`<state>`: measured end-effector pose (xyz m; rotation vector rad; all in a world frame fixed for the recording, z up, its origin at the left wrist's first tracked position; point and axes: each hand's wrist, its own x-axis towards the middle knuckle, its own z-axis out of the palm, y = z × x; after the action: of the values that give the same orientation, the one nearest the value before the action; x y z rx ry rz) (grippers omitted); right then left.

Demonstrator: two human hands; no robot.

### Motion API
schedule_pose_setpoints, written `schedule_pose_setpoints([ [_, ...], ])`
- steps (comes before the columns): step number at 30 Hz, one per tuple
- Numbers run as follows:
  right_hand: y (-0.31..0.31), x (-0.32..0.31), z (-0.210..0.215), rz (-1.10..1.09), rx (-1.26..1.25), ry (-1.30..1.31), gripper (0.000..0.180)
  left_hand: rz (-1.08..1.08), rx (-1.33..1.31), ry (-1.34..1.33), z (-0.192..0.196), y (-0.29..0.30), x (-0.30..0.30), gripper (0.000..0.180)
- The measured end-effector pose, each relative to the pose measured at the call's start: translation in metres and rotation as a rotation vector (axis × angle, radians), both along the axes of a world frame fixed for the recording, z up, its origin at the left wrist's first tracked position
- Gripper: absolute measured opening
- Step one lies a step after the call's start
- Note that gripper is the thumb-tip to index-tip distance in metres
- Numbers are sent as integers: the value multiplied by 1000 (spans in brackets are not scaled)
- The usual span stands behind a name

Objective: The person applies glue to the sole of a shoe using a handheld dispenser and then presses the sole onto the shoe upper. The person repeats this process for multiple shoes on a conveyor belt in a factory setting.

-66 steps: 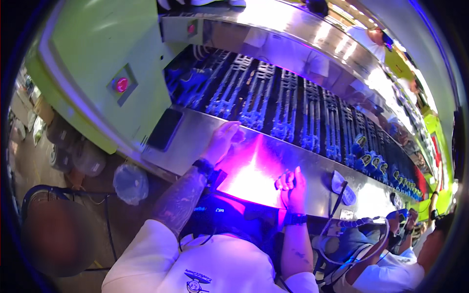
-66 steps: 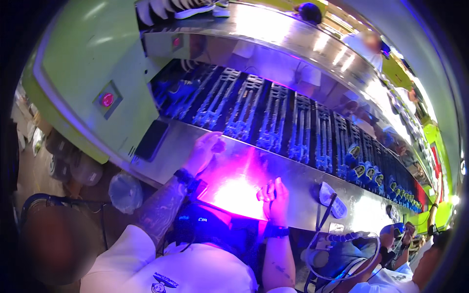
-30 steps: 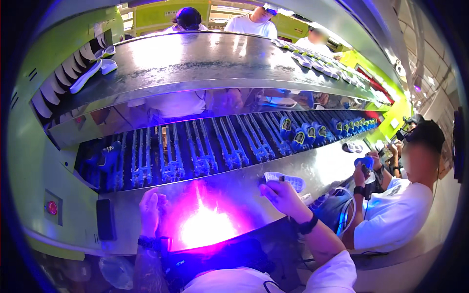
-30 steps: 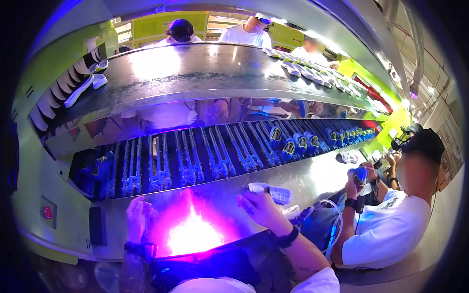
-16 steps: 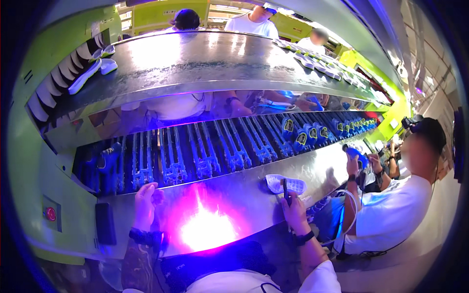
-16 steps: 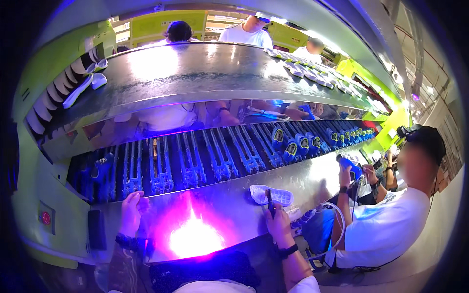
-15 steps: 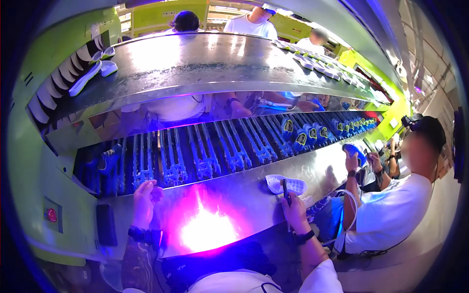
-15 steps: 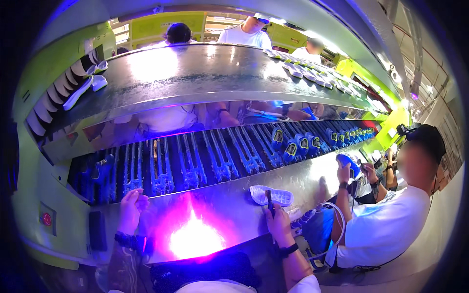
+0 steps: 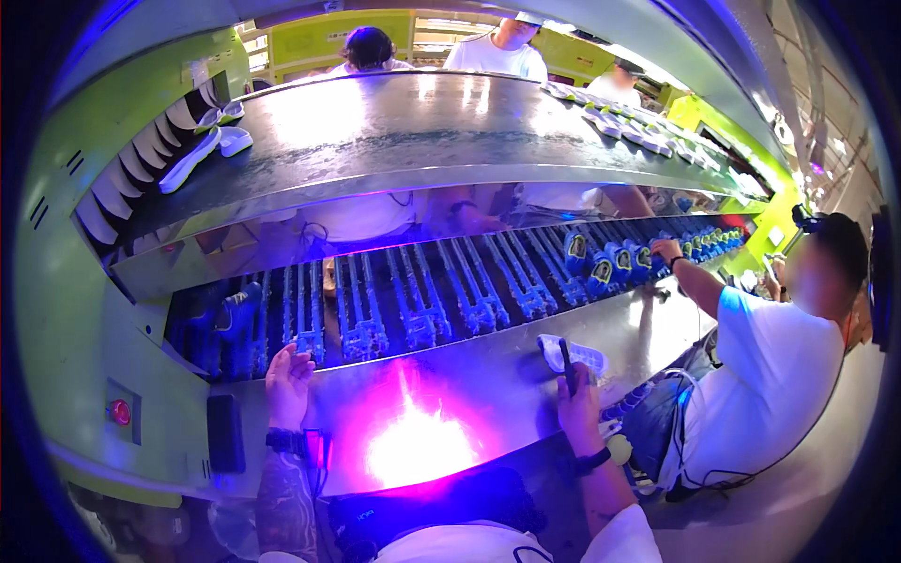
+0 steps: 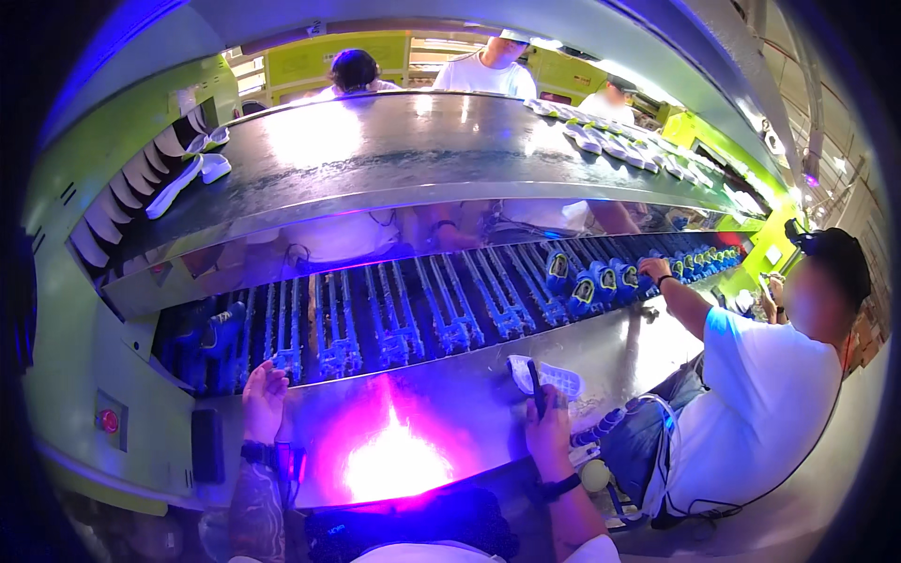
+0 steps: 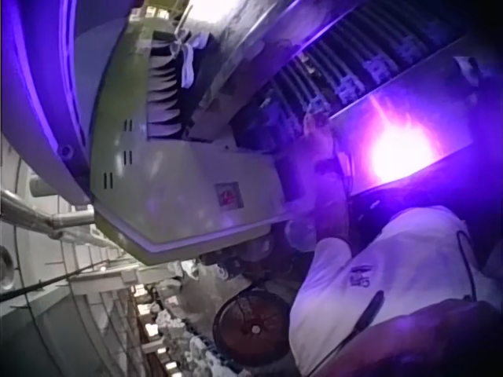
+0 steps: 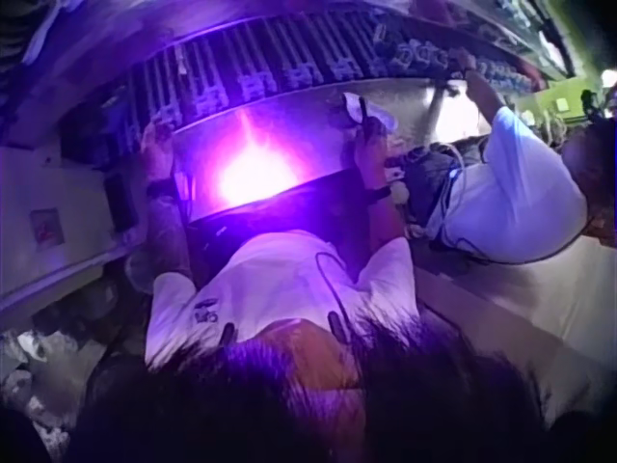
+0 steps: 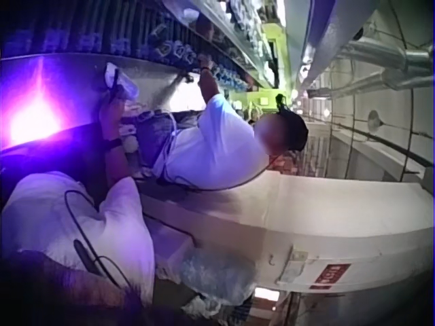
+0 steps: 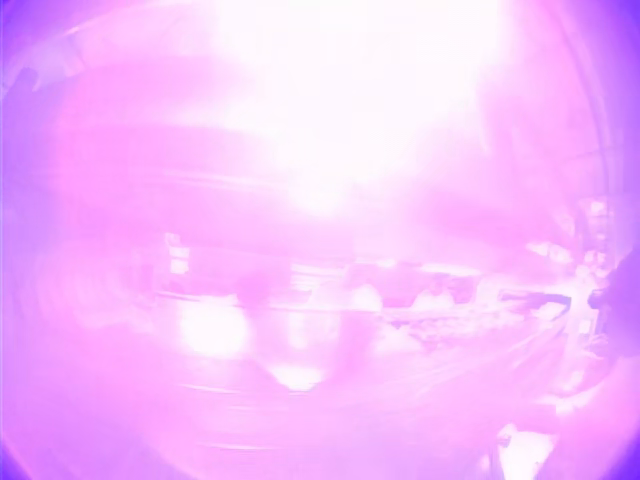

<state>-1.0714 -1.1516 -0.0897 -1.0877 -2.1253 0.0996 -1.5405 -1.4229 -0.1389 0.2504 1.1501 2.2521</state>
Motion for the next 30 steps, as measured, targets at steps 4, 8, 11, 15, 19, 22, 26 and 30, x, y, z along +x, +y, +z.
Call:
schedule_pose_setpoints([
  [4, 0, -9, 0, 79, -360, 209, 27, -8, -11, 11, -4, -2, -6, 29],
  [8, -18, -27, 12, 284, -1055, 683, 21, 8, -23, 0, 5, 3, 0, 28],
  [11, -32, -53, 5, 322, -1241, 807, 24, 4, -18, 25, 6, -4, -2, 28],
  [15, -36, -73, -29, 238, -1261, 941, 27, -21, -15, 15, 13, 3, 1, 31],
  [19, -51, -82, -11, 258, -984, 615, 30, -19, -59, 61, 14, -9, -4, 34],
  [22, -52, -81, -14, 257, -894, 582, 30, -58, -41, 94, 12, -7, -5, 36],
  [26, -56, -84, -9, 255, -939, 605, 30, -19, -105, 123, 16, -3, -2, 34],
  [30, -57, -88, -15, 251, -878, 538, 30, -8, -303, 295, 23, -4, 10, 29],
])
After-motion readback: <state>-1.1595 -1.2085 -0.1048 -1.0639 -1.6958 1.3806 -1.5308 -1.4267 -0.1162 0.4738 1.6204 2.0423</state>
